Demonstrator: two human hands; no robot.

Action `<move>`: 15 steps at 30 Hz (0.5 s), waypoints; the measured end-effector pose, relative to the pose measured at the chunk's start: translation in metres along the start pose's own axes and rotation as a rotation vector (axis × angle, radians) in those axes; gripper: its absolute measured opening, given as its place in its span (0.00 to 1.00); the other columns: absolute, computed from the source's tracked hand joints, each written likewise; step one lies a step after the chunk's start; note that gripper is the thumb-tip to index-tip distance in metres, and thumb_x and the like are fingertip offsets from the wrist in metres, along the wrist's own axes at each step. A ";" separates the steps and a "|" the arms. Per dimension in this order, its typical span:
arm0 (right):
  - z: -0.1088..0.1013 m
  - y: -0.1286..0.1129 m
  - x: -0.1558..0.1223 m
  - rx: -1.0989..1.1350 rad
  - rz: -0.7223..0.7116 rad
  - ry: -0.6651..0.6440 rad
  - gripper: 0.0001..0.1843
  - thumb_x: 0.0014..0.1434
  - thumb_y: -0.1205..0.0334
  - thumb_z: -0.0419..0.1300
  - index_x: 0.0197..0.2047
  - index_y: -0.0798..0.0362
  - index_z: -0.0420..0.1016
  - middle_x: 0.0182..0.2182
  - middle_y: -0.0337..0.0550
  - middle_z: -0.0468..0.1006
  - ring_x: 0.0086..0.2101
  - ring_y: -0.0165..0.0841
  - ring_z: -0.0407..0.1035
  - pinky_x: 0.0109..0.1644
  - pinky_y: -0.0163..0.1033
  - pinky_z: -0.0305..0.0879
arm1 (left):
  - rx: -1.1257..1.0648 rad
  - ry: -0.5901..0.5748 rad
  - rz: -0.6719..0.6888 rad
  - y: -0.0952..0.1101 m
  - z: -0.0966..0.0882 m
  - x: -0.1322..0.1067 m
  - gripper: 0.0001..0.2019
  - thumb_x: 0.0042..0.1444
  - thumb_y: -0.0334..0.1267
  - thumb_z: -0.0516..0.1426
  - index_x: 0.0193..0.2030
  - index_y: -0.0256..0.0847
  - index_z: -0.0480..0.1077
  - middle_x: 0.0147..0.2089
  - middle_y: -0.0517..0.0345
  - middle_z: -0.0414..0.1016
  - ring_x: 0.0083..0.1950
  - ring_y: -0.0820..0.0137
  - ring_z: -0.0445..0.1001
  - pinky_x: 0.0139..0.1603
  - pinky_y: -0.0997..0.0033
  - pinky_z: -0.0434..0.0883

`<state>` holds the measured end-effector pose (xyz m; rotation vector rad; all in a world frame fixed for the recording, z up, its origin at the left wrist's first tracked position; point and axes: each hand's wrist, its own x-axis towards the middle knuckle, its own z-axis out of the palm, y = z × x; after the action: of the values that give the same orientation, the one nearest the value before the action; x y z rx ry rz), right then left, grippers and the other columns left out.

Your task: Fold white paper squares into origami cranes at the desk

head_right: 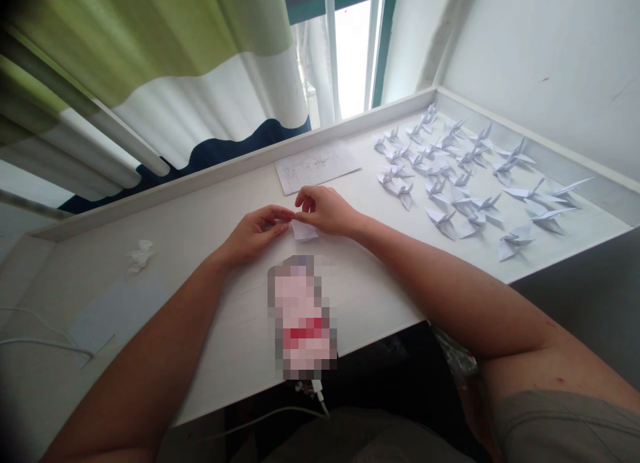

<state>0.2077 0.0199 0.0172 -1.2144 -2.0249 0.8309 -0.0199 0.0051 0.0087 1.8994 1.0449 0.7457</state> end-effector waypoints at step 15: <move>-0.025 -0.005 -0.003 -0.068 -0.166 -0.163 0.08 0.64 0.57 0.62 0.38 0.52 0.80 0.39 0.45 0.81 0.39 0.36 0.72 0.46 0.41 0.66 | 0.004 0.030 0.017 -0.004 0.002 -0.002 0.10 0.59 0.44 0.66 0.44 0.43 0.83 0.49 0.49 0.85 0.52 0.60 0.81 0.59 0.56 0.75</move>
<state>0.2258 0.0200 0.0359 -1.0255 -2.2674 0.8078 -0.0208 0.0035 0.0040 1.9082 1.0512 0.7844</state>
